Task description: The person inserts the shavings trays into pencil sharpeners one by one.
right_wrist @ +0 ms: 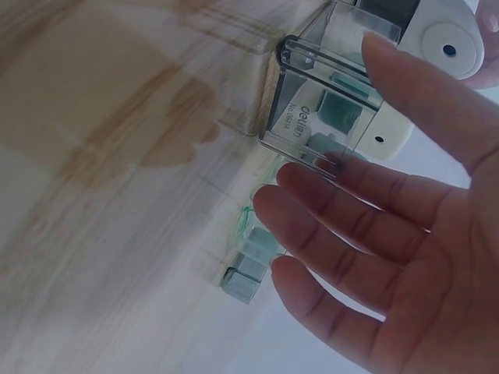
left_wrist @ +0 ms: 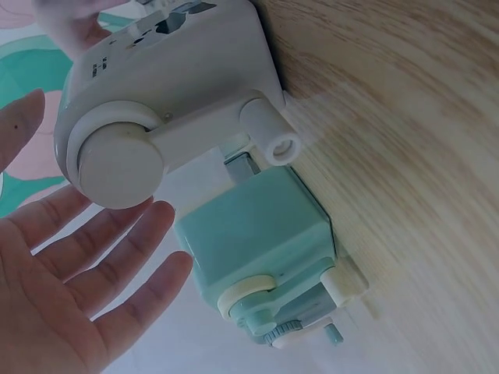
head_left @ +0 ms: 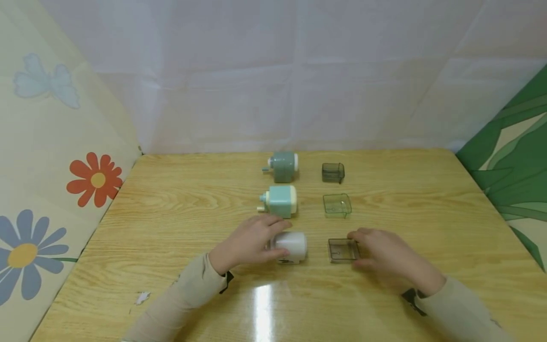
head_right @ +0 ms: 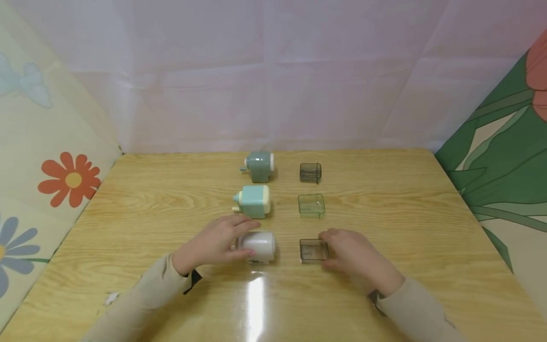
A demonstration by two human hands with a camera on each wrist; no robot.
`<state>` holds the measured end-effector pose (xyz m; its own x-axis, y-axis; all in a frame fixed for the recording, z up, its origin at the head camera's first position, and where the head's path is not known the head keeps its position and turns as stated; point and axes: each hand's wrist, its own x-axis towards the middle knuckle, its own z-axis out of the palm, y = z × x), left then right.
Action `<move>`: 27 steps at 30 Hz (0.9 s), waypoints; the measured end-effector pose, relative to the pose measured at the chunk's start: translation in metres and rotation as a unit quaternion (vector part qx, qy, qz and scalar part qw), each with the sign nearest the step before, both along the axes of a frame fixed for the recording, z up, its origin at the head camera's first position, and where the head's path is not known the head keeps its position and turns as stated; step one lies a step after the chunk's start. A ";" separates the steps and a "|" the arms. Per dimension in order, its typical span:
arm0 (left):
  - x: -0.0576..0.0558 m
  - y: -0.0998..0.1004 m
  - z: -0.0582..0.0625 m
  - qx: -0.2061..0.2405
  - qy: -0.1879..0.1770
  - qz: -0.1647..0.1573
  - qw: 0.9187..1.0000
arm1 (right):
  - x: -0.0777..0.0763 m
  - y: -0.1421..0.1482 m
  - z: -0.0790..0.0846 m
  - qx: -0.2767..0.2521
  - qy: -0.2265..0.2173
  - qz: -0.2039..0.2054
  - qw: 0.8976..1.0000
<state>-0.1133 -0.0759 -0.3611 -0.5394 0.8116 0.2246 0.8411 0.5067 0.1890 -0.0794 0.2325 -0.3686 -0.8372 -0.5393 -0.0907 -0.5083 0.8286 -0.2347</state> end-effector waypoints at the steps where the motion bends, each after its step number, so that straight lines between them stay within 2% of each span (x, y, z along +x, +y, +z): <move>1: 0.000 0.000 0.000 -0.003 -0.002 0.002 1.000 | 0.000 -0.001 0.000 0.001 0.000 0.001 1.000; 23: 0.001 0.002 -0.002 -0.006 -0.004 0.000 1.000 | -0.002 -0.007 -0.003 -0.001 0.010 0.007 1.000; 27: 0.001 0.004 -0.003 -0.006 -0.017 -0.003 1.000 | -0.002 -0.008 -0.003 -0.001 0.011 0.007 1.000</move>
<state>-0.1126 -0.0714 -0.3642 -0.5411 0.8176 0.1967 0.8378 0.5038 0.2106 -0.0817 0.2244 -0.3718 -0.8313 -0.5514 -0.0701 -0.5253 0.8206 -0.2250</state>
